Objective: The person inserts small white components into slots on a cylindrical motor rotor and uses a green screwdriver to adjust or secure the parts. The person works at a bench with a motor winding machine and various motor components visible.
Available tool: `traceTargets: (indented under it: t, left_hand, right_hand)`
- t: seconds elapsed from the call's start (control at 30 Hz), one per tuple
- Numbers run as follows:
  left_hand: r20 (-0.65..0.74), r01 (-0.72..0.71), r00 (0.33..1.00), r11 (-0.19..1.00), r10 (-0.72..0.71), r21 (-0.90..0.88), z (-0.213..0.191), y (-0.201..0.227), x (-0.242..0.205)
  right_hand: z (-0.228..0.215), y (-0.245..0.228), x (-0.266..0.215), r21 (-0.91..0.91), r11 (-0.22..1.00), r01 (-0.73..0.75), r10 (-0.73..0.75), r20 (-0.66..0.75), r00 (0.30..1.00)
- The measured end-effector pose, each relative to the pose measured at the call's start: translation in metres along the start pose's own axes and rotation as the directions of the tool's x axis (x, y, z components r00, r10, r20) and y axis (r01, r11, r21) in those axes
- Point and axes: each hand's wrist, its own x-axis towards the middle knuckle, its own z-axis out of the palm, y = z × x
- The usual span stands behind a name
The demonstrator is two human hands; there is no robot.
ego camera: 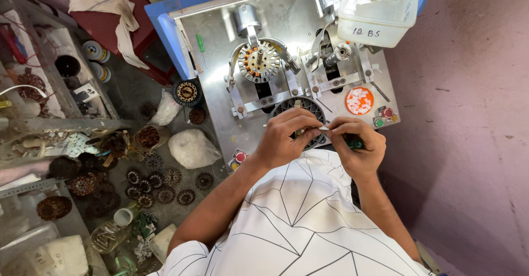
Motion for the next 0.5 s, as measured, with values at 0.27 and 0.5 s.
traceTargets:
  t: [0.27, 0.5]
  left_hand:
    - [-0.048, -0.004, 0.999, 0.999, 0.002, -0.034, -0.003, 0.0, -0.013]
    - [0.013, 0.105, 0.994, 0.982, -0.104, -0.158, -0.005, -0.001, -0.017]
  right_hand:
    - [0.005, -0.004, -0.003, -0.118, 0.992, 0.055, -0.047, 0.069, 0.997]
    - [0.002, 0.007, -0.005, 0.02, 0.983, -0.184, 0.177, 0.183, 0.967]
